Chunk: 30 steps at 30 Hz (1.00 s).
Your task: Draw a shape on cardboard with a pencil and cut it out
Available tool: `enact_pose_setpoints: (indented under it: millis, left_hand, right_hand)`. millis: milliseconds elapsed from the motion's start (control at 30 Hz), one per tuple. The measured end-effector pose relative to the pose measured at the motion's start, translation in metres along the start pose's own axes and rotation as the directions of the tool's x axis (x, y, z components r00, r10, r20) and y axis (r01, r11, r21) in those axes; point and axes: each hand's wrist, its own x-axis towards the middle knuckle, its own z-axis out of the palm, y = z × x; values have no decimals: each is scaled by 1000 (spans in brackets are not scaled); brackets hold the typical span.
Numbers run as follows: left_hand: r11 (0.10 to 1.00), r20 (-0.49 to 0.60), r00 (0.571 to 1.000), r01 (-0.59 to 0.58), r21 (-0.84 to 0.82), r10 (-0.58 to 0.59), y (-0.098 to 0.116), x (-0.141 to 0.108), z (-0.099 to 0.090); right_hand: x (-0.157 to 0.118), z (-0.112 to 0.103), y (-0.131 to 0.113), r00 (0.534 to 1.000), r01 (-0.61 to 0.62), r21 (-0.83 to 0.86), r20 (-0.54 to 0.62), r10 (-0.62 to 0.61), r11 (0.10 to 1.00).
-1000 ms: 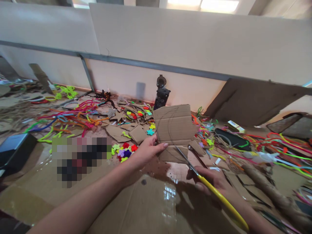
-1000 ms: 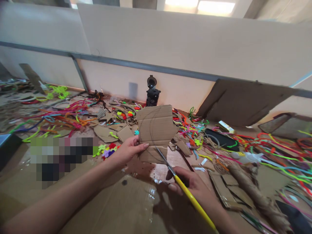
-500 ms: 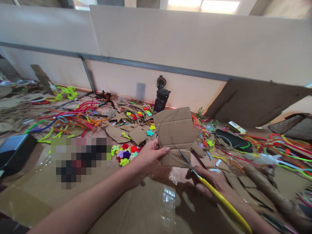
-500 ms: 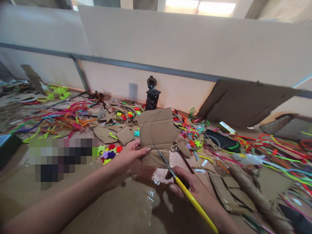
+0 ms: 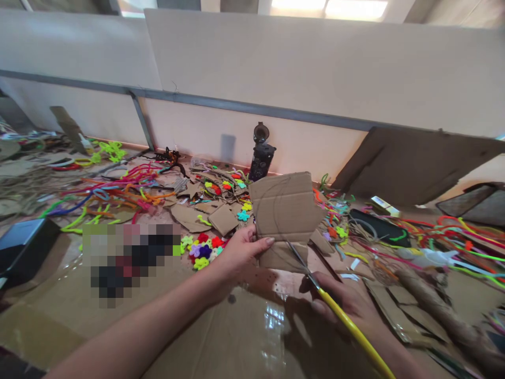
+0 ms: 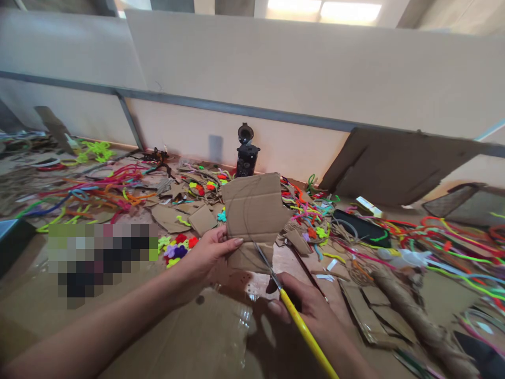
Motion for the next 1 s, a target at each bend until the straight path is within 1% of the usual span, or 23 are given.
enact_pose_setpoints:
  millis: [200, 333, 500, 667, 900, 1000]
  left_hand:
    - [999, 2, 999, 32, 6, -32, 0, 1, -4]
    - [999, 27, 998, 48, -1, -48, -1, 3, -7]
    - [996, 36, 997, 66, -57, -64, -5, 4, -7]
    - [988, 12, 996, 95, -124, -94, -10, 2, -8]
    - [988, -6, 993, 113, -101, -114, -8, 1, -6]
    - [987, -12, 989, 150, -57, -150, -8, -1, -3]
  right_hand:
    - [1, 1, 4, 999, 16, -12, -32, -17, 1000]
    - [1, 2, 7, 998, 34, -42, -55, -37, 999]
    - [0, 2, 5, 999, -22, -22, -41, 21, 1000]
    - [0, 4, 1, 995, -65, -21, -72, 63, 998]
    - [1, 3, -3, 998, -65, -75, -27, 64, 995]
    - [0, 0, -2, 999, -52, -116, -17, 50, 992]
